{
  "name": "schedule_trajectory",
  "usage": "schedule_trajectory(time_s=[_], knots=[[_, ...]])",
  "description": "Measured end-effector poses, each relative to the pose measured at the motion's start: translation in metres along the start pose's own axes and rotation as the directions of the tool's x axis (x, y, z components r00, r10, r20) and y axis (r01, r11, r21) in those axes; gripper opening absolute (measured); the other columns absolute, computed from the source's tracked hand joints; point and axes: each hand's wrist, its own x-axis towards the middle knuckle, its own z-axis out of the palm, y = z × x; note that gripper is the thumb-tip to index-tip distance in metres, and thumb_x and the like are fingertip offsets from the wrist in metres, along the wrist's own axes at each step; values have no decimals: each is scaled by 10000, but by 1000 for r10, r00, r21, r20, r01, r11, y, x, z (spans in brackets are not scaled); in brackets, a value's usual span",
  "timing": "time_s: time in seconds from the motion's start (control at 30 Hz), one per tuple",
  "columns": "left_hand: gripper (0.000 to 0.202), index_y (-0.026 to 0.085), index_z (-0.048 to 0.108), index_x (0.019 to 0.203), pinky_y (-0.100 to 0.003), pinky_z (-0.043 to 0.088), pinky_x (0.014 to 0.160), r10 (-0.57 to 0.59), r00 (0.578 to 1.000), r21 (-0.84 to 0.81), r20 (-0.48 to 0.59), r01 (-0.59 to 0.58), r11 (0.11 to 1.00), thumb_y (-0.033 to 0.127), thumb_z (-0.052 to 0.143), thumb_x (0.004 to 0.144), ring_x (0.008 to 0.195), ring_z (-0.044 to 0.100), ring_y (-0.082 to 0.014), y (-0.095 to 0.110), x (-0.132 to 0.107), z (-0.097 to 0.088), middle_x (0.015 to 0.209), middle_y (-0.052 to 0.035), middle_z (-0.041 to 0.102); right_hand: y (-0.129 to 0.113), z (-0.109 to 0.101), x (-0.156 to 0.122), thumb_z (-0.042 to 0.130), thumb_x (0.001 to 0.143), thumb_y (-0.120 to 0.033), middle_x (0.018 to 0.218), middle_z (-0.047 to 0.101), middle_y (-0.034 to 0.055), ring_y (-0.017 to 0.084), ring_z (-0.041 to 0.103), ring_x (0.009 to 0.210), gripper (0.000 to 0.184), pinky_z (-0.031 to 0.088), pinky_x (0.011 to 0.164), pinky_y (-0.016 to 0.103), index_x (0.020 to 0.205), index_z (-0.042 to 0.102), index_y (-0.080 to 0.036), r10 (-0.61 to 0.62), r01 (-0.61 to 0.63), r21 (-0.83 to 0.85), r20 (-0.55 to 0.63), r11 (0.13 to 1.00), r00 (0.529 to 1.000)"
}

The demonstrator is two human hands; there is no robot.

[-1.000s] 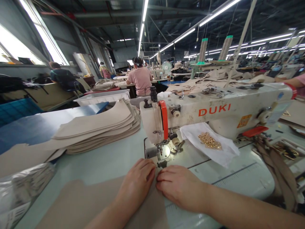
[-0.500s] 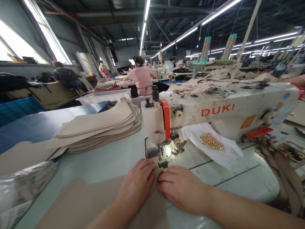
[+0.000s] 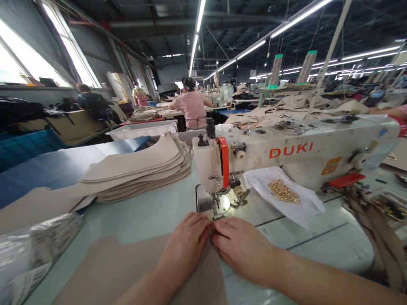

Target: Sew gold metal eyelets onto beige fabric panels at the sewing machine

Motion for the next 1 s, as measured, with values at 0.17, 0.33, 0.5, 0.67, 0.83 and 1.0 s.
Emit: schedule_trajectory(time_s=[0.17,0.33,0.5,0.67,0.83,1.0], knots=[[206,180,630,844,-301,549,717,-14,997,29,76,12,1000,116,440,887,783,628,-176,3,0,-9,836,-41,688,2,3,4,519,890,-158,1041,615,99,213,533,1006,130,420,924,358,986,603,-132,-37,39,-59,37,997,999],[200,187,644,884,-309,553,767,-38,987,41,153,32,999,113,458,873,831,638,-178,4,-1,-15,896,-39,704,3,2,7,538,885,-167,1003,626,91,212,542,959,103,432,889,357,942,618,-134,-66,72,-105,64,992,996],[202,176,637,926,-323,549,809,-37,994,27,106,35,999,139,442,890,889,634,-186,3,-7,-13,941,-59,698,3,3,8,539,886,-172,977,627,88,207,542,926,90,434,855,357,907,622,-144,-76,83,-118,59,990,995],[201,159,636,953,-321,547,813,-32,994,17,109,30,999,146,443,900,895,625,-188,4,-8,-9,956,-69,694,5,4,7,536,887,-168,993,626,83,207,540,941,91,430,852,348,904,624,-149,-81,89,-134,61,987,995],[193,162,641,940,-325,547,810,-18,995,4,95,17,1000,146,454,898,883,627,-190,-1,7,-1,939,-64,699,20,0,9,531,895,-179,985,623,80,197,537,931,108,424,851,337,935,626,-149,-62,73,-141,81,987,995],[216,158,647,912,-344,549,803,2,998,-1,66,-2,1000,169,431,913,870,627,-199,-9,23,9,926,-74,702,36,-4,12,537,888,-167,995,622,81,201,536,950,114,415,871,339,967,615,-143,-32,49,-136,122,989,992]])
